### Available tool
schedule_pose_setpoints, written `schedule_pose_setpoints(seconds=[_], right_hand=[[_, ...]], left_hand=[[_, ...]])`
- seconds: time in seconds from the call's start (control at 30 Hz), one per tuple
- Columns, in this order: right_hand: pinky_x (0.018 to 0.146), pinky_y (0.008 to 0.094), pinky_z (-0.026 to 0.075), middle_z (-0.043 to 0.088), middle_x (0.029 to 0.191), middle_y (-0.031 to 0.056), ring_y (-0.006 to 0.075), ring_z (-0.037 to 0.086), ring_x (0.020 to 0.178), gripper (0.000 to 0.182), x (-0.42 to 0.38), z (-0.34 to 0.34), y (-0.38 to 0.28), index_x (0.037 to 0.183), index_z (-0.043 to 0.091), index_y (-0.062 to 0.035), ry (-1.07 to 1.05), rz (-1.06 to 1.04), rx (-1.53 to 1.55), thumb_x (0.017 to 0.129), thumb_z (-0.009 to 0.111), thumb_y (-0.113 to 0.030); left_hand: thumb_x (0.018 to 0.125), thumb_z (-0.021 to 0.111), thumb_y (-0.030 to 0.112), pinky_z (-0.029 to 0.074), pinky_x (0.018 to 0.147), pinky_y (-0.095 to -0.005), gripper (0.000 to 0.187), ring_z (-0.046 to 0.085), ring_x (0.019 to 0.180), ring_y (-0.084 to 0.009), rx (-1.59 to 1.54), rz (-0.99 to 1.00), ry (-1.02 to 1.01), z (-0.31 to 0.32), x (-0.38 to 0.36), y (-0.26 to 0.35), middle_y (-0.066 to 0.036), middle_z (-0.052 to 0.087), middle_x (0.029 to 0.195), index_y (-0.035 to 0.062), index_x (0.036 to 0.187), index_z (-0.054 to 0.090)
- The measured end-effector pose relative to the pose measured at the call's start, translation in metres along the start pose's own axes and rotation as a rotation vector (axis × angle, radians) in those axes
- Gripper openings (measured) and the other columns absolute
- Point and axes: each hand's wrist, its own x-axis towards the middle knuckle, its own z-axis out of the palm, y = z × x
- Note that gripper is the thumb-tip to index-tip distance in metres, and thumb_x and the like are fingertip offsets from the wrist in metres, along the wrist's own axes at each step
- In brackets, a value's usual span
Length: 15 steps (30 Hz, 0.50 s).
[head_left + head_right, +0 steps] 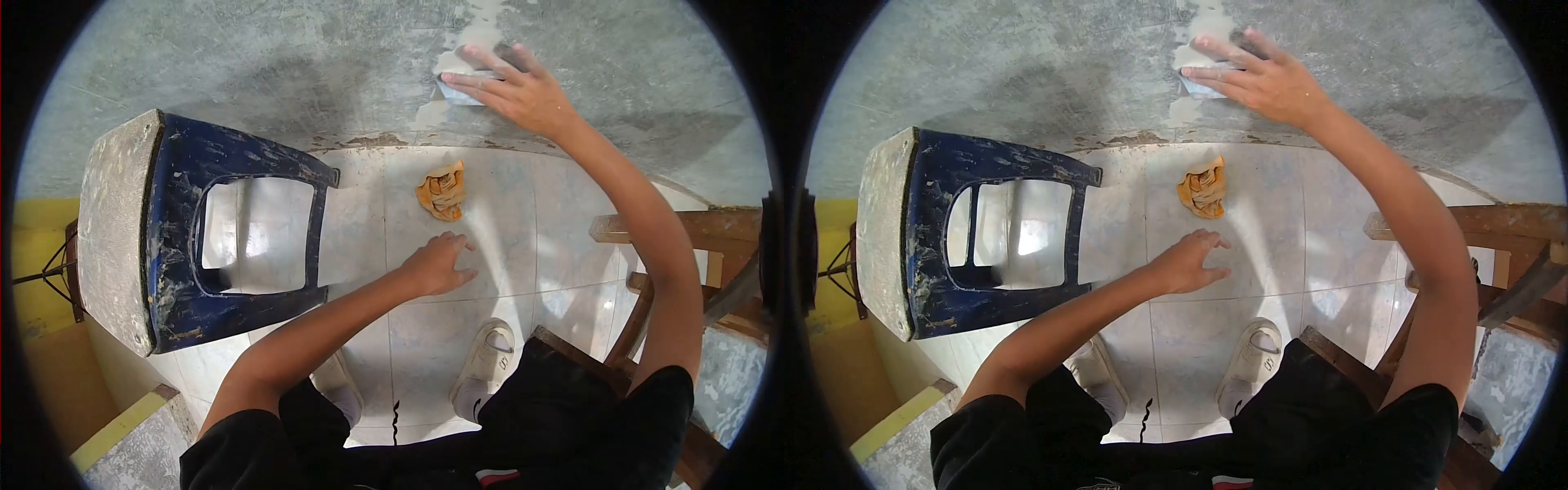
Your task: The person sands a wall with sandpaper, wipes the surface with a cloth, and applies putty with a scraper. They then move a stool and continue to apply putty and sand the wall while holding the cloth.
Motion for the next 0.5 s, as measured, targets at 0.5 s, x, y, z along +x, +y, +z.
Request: schedule_pose_setpoints(seconds=[0.5], right_hand=[[0.129, 0.0527, -0.001, 0.045, 0.156, -0.0174, 0.0107, 0.026, 0.153, 0.066, -0.013, 0.014, -0.035, 0.156, 0.038, -0.0373, -0.001, 0.138, -0.127, 0.095, 0.061, -0.029]], left_hand=[[0.086, 0.073, 0.021, 0.042, 0.107, -0.0499, 0.045, 0.049, 0.127, -0.0363, 0.361, -0.014, 0.369, 0.001, 0.035, -0.043, -0.016, 0.052, 0.132, 0.0092, 0.127, 0.058]])
